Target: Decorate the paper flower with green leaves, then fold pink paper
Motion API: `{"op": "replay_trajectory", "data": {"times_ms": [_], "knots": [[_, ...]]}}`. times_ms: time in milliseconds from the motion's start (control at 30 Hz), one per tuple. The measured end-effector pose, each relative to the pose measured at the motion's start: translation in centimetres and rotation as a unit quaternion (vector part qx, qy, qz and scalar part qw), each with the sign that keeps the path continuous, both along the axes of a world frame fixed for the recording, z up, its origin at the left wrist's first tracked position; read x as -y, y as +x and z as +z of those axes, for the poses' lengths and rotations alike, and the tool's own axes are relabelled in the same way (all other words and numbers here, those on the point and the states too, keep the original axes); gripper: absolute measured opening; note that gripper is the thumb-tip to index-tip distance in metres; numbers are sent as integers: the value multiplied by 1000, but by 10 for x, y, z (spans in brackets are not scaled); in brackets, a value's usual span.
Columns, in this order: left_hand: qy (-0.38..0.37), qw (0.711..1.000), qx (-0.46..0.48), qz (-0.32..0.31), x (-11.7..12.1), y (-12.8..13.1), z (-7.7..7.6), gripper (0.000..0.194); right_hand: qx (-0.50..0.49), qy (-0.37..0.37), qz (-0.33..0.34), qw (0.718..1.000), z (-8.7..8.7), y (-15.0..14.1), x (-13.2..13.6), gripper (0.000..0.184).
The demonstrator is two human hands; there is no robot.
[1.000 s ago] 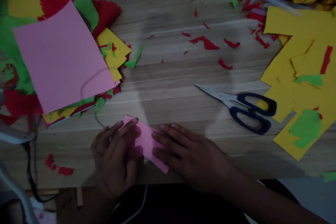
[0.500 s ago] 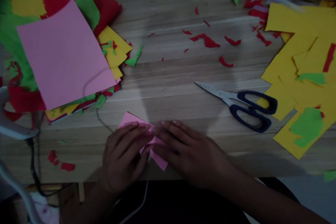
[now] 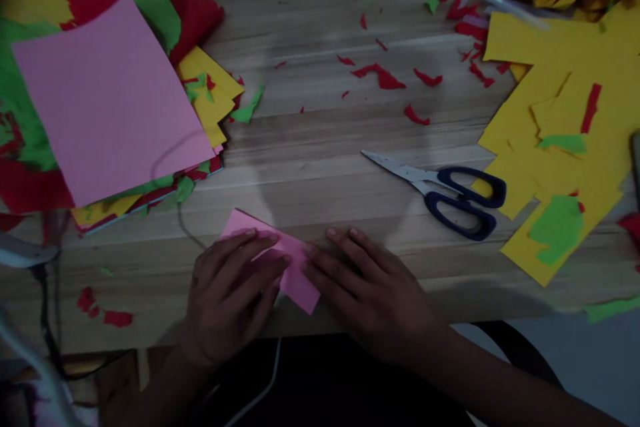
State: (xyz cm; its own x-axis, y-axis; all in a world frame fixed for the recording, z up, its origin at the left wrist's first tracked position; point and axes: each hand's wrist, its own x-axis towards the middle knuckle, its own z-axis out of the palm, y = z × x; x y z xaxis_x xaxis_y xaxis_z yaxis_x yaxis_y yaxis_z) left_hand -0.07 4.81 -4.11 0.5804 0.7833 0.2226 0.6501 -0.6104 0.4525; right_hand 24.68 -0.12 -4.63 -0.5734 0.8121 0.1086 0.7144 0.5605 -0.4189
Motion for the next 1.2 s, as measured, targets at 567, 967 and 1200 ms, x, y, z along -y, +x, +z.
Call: {"op": "replay_trajectory", "data": {"times_ms": [567, 967, 1200], "knots": [[72, 996, 49, 22, 8, -6, 2, 22, -112, 29, -101, 988, 2, -11, -25, 21], [-12, 997, -66, -38, 1, 2, 2, 37, -78, 29, -256, 963, 6, -28, -45, 6], [27, 997, 40, -63, 3, -5, -2, 15, -55, 31, -25, 998, 4, -8, -21, 36]]}}
